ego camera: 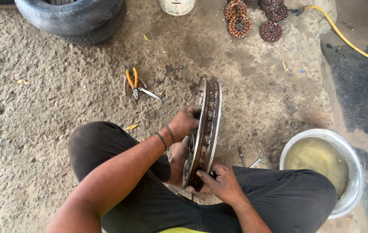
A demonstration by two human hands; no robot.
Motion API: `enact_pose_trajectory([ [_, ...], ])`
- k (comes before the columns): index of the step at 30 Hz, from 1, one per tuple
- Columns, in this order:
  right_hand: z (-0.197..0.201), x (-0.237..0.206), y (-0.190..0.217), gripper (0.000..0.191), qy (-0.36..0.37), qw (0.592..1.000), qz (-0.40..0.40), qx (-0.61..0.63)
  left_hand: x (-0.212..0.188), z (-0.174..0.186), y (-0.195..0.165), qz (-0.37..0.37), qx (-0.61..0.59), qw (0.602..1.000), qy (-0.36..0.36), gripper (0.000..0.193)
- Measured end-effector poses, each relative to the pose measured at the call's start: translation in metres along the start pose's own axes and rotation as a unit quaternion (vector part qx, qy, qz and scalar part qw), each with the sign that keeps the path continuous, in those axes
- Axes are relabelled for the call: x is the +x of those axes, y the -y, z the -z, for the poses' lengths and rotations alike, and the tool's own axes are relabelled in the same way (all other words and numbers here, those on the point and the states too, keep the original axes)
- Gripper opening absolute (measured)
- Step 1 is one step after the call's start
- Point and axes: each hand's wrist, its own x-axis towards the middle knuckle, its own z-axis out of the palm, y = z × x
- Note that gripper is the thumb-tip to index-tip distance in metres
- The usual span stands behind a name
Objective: The person sits on the floor and tightens spokes on a metal wheel rim using a wrench, rotating the rim by hand to access different points.
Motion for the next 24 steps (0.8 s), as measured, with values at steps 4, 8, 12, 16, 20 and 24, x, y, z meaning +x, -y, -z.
enact_pose_trajectory([
  [4,-0.001,0.001,-0.001,0.021,0.013,1.0,-0.016,0.021,0.003,0.007,-0.004,0.064,0.032,0.997,0.039,0.016],
  [8,-0.002,0.001,-0.003,0.022,0.014,0.999,-0.023,0.018,0.0,0.007,-0.004,0.018,0.01,0.999,0.026,0.011],
  [12,-0.001,0.002,-0.002,0.022,0.03,0.998,-0.048,0.009,0.0,-0.003,-0.005,0.024,-0.028,0.999,-0.007,0.019],
  [16,0.0,0.002,0.0,0.023,0.033,0.998,-0.054,0.027,0.002,0.002,-0.011,0.043,0.007,0.997,0.057,0.016],
  [20,0.0,0.001,0.002,0.023,0.031,0.998,-0.062,-0.001,-0.001,0.004,-0.007,0.018,0.031,0.999,0.022,0.011],
  [24,0.0,-0.001,0.002,0.023,0.022,0.999,-0.036,0.0,-0.001,0.001,0.003,0.008,0.019,1.0,-0.011,0.017],
])
